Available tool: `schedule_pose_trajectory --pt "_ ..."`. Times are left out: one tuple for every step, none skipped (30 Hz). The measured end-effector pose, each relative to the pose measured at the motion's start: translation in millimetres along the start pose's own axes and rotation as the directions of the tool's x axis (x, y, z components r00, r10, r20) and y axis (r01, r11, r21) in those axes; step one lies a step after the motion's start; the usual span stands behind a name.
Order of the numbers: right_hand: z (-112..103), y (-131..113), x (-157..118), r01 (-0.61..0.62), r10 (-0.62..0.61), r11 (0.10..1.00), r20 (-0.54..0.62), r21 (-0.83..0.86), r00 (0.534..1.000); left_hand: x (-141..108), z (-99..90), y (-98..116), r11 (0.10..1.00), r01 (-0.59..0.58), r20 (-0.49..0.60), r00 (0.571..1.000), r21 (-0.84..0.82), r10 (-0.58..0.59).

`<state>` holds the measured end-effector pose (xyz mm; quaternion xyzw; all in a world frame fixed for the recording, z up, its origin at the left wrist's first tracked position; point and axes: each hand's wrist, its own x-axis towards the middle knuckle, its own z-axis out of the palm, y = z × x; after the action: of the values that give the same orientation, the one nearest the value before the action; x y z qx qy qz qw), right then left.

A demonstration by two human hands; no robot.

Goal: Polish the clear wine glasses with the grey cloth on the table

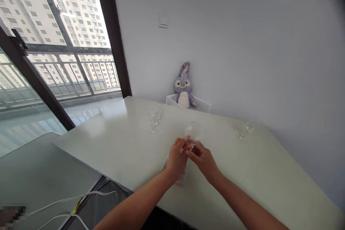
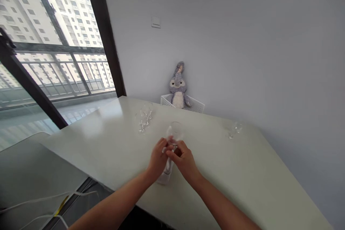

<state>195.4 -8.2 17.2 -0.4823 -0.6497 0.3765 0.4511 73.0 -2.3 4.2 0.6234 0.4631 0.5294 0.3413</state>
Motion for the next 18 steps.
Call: schedule_pose_trajectory --pt "1 -1 0 -0.058 0.060 0.995 -0.017 0.084 0.998 -2 8.4 2 0.999 -0.035 0.032 0.999 0.015 0.034" --pt "1 -1 0 -0.107 0.114 0.983 -0.037 0.152 0.993 -2 15.2 3 0.997 -0.064 0.064 0.996 0.031 0.062" --pt "0 -1 -1 -0.144 0.159 0.968 -0.055 0.208 0.986 -3 20.2 3 0.995 -0.086 0.090 0.993 0.048 0.081" --pt "-1 -1 -1 -0.167 0.190 0.953 -0.068 0.254 0.979 -2 23.3 3 0.992 -0.102 0.117 0.989 0.070 0.093" --pt "-4 1 -1 -0.181 0.210 0.941 -0.076 0.287 0.975 -2 24.3 2 0.989 -0.115 0.138 0.985 0.097 0.101" --pt "-8 3 0 -0.187 0.225 0.933 -0.091 0.308 0.970 -1 23.5 0 0.984 -0.127 0.151 0.983 0.128 0.107" --pt "-13 7 1 -0.190 0.238 0.929 -0.121 0.317 0.964 -1 20.9 -2 0.978 -0.136 0.154 0.982 0.157 0.112" --pt "-20 12 4 -0.191 0.252 0.930 -0.166 0.314 0.953 -2 16.6 -5 0.974 -0.142 0.143 0.983 0.179 0.117" --pt "-30 19 7 -0.192 0.266 0.933 -0.224 0.304 0.938 -3 10.8 -7 0.971 -0.142 0.119 0.985 0.190 0.121" --pt "-41 28 11 -0.193 0.278 0.938 -0.292 0.288 0.915 -4 3.8 -10 0.973 -0.135 0.085 0.989 0.185 0.120" --pt "-54 38 15 -0.192 0.284 0.944 -0.366 0.270 0.886 -7 -4.0 -13 0.979 -0.116 0.043 0.993 0.167 0.110" --pt "-68 49 18 -0.191 0.285 0.950 -0.436 0.246 0.854 -9 -12.4 -15 0.987 -0.090 0.000 0.996 0.137 0.091" --pt "-83 60 20 -0.191 0.276 0.958 -0.504 0.215 0.818 -12 -21.0 -18 0.993 -0.057 -0.042 0.997 0.099 0.061" --pt "-98 72 22 -0.203 0.264 0.964 -0.565 0.169 0.782 -15 -29.3 -21 0.998 -0.020 -0.081 0.996 0.057 0.025" --pt "-113 82 24 -0.245 0.267 0.962 -0.614 0.122 0.743 -17 -37.2 -23 1.000 0.017 -0.114 0.993 0.018 -0.015" --pt "-126 90 24 -0.299 0.285 0.949 -0.666 0.097 0.690 -20 -44.4 -26 0.999 0.050 -0.147 0.988 -0.015 -0.052" --pt "-138 97 24 -0.349 0.308 0.933 -0.695 0.088 0.650 -22 -50.8 -28 0.996 0.078 -0.174 0.981 -0.039 -0.084" --pt "-148 102 24 -0.391 0.336 0.915 -0.722 0.097 0.606 -24 -56.3 -30 0.993 0.101 -0.201 0.973 -0.055 -0.110"
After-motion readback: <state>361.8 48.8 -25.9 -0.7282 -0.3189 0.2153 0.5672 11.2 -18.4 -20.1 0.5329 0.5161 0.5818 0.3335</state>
